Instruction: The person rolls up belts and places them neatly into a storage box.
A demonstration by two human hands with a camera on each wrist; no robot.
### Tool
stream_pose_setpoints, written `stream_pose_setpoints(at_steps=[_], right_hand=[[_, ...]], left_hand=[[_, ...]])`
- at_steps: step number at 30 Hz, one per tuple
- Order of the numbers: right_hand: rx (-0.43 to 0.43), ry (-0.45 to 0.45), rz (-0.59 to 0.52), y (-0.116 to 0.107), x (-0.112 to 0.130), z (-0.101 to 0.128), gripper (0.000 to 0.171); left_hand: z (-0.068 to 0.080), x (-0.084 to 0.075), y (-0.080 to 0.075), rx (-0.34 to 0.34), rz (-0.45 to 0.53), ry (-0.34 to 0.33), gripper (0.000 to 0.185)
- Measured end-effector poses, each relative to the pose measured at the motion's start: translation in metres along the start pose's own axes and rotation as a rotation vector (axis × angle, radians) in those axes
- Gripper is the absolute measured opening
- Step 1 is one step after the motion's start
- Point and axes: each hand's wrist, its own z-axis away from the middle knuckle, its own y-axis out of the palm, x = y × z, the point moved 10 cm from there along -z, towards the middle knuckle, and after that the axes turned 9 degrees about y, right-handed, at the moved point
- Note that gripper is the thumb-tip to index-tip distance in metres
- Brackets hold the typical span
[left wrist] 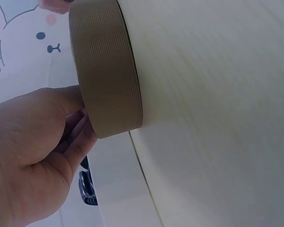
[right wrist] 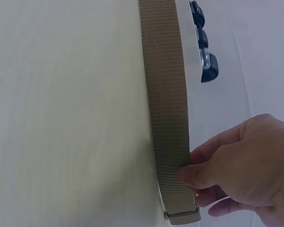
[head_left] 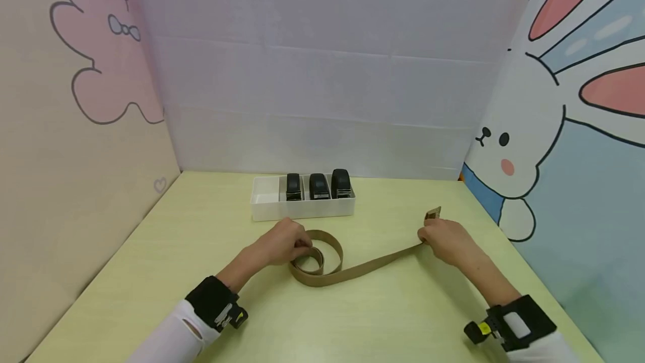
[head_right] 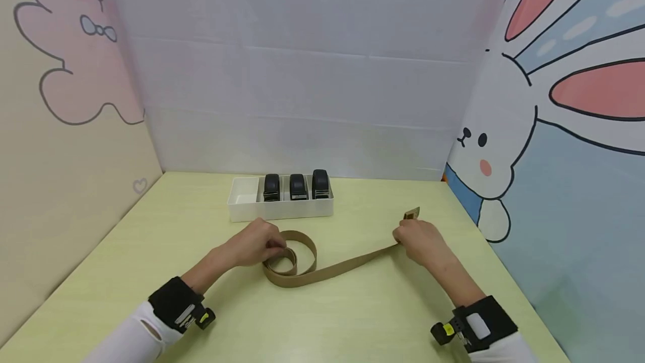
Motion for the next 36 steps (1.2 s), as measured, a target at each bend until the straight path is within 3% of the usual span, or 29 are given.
stream_pose_setpoints(at_steps=[4, 8, 13, 16, 20, 24, 29, 36], right_hand=[[0.064, 0.135, -0.008, 0.012, -0.039, -0.003, 0.024], [0.075, 0.263, -0.134, 0.024, -0.066, -0.004, 0.025], [-0.019, 0.366, -0.297, 0.027, -0.072, -0.006, 0.044], [-0.067, 0.385, -0.342, 0.025, -0.069, -0.005, 0.037], [-0.061, 0.342, -0.412, 0.02, -0.063, -0.005, 0.022], [-0.014, 0.229, -0.455, 0.01, -0.05, -0.005, 0.008], [0.057, 0.073, -0.491, 0.002, -0.025, -0.008, 0.009], [0.088, -0.073, -0.556, 0.001, 0.031, -0.028, 0.014]], left_hand=[[0.002, -0.004, 0.0, -0.006, 0.001, 0.005, 0.006], [0.002, -0.009, 0.003, -0.012, 0.014, 0.021, 0.005], [0.001, -0.015, 0.009, -0.007, 0.019, 0.041, 0.005], [0.0, -0.017, 0.011, -0.007, 0.021, 0.043, 0.005], [-0.002, -0.019, 0.013, -0.004, 0.022, 0.044, 0.006], [-0.002, -0.019, 0.012, -0.001, 0.021, 0.04, 0.006], [-0.003, -0.02, 0.011, -0.007, 0.026, 0.05, 0.005], [-0.011, -0.021, 0.016, 0.0, 0.028, 0.063, 0.004]])
